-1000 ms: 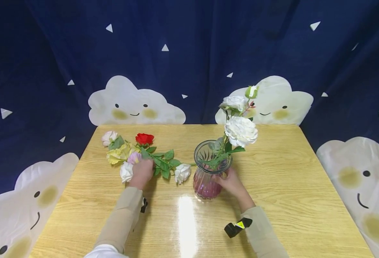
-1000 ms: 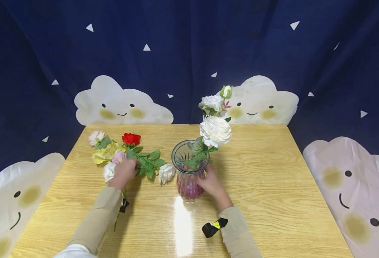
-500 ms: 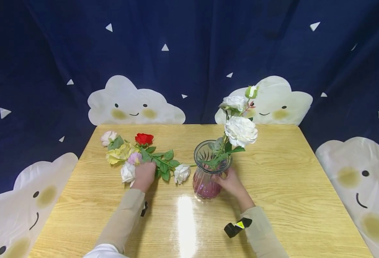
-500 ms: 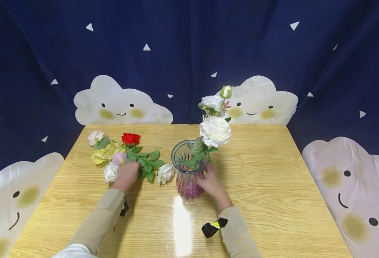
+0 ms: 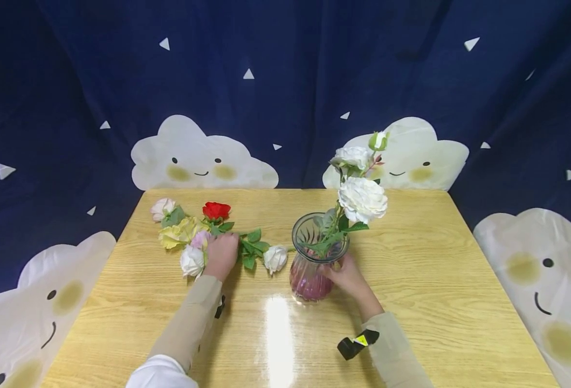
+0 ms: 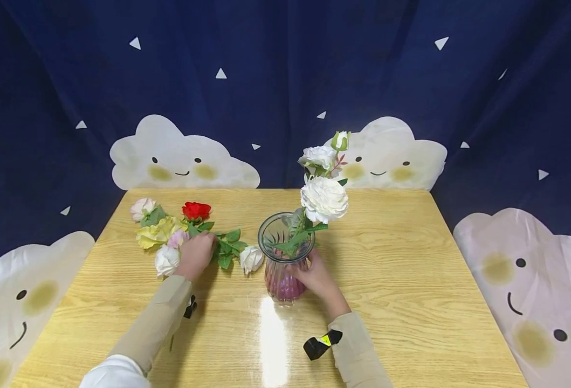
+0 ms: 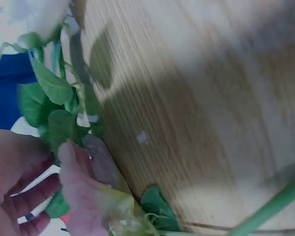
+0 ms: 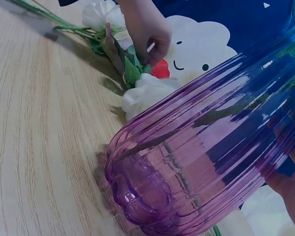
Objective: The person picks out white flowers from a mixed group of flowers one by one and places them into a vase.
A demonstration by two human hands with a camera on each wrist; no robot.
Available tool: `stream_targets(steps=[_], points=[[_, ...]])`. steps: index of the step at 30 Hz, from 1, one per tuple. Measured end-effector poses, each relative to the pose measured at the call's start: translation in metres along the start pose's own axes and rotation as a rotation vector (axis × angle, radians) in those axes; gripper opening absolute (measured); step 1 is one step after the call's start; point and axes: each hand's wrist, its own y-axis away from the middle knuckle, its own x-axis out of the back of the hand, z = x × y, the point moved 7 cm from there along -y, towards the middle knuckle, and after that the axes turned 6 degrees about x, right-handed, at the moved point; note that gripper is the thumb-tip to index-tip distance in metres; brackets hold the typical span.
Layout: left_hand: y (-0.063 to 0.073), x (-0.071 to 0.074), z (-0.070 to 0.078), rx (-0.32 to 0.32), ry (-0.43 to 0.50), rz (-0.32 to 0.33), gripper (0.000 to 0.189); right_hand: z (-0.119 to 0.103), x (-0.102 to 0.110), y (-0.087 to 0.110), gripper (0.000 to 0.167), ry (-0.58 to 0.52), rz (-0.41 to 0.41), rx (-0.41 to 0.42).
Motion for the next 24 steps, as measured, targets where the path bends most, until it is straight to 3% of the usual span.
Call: stream_targets(steps=[6, 10, 13, 16, 19, 24], points=[[-0.014, -0.003, -0.006, 0.093, 0.088, -0.010, 0.008, 0.000, 0.000, 0.000, 0.089, 0.008, 0.002, 0.031], [-0.018, -0.014, -0.006, 0.096, 0.025, -0.164, 0.023, 0.001, 0.000, 0.000, 0.092, 0.014, 0.002, 0.040], [-0.017, -0.024, -0.005, 0.054, -0.051, -0.305, 0.032, 0.003, 0.000, 0.000, 0.094, 0.016, 0.001, 0.022], [-0.015, -0.031, -0.005, 0.014, -0.079, -0.391, 0.034, 0.005, 0.001, 0.001, 0.092, 0.010, -0.002, 0.005], [-0.014, -0.035, -0.005, -0.004, -0.063, -0.403, 0.031, 0.006, 0.001, 0.001, 0.089, 0.010, -0.001, 0.008], [-0.015, -0.037, -0.007, -0.024, -0.047, -0.353, 0.024, 0.005, 0.002, 0.000, 0.086, 0.015, -0.001, 0.034]])
